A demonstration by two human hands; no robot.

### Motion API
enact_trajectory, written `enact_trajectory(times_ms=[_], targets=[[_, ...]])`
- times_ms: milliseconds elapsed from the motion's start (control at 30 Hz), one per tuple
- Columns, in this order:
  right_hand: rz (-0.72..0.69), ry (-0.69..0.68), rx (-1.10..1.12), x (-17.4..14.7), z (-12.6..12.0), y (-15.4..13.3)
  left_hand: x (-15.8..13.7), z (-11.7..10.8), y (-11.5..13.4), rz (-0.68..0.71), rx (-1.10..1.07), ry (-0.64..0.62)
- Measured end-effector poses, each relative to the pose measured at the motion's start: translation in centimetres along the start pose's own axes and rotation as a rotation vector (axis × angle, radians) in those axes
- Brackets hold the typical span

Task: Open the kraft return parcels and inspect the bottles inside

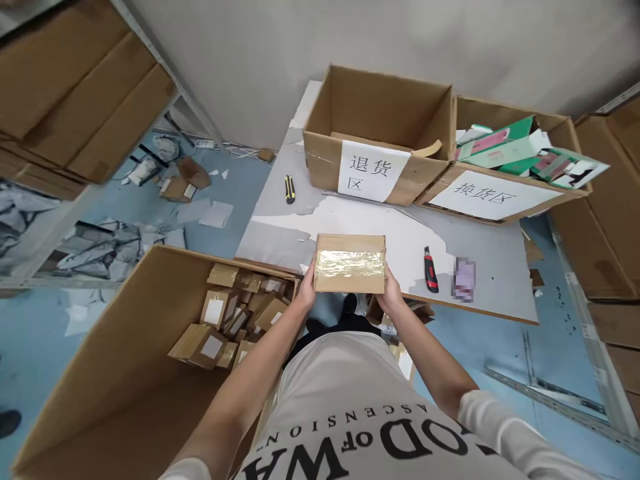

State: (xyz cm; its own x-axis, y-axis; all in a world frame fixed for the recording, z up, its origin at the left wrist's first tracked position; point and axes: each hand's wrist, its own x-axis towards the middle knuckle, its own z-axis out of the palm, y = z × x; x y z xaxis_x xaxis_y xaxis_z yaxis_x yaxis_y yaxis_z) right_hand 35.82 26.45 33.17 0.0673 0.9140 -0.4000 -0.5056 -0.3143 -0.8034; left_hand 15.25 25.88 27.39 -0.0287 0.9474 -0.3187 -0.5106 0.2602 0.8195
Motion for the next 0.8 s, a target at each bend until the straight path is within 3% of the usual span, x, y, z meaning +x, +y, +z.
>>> enact_trajectory(times_ms=[133, 267, 533, 800], targets=[[-0.002, 0.079, 0.049, 2.3, -3.8, -1.2, 2.6, 4.6, -1.6, -0.041, -0.008, -0.089], [0.015, 0.101, 0.078, 4.8, -6.0, -1.9, 4.7, 6.9, -2.6, -0.128, 0.016, -0.073], [0.006, 0.042, -0.009, 8.2, -8.1, -2.2, 8.0, 9.0, -3.0, -0.154, 0.121, -0.066], [-0.065, 0.066, -0.121, 9.9, -8.7, -1.0, 10.2, 8.4, -2.8, -0.193, 0.187, -0.118]])
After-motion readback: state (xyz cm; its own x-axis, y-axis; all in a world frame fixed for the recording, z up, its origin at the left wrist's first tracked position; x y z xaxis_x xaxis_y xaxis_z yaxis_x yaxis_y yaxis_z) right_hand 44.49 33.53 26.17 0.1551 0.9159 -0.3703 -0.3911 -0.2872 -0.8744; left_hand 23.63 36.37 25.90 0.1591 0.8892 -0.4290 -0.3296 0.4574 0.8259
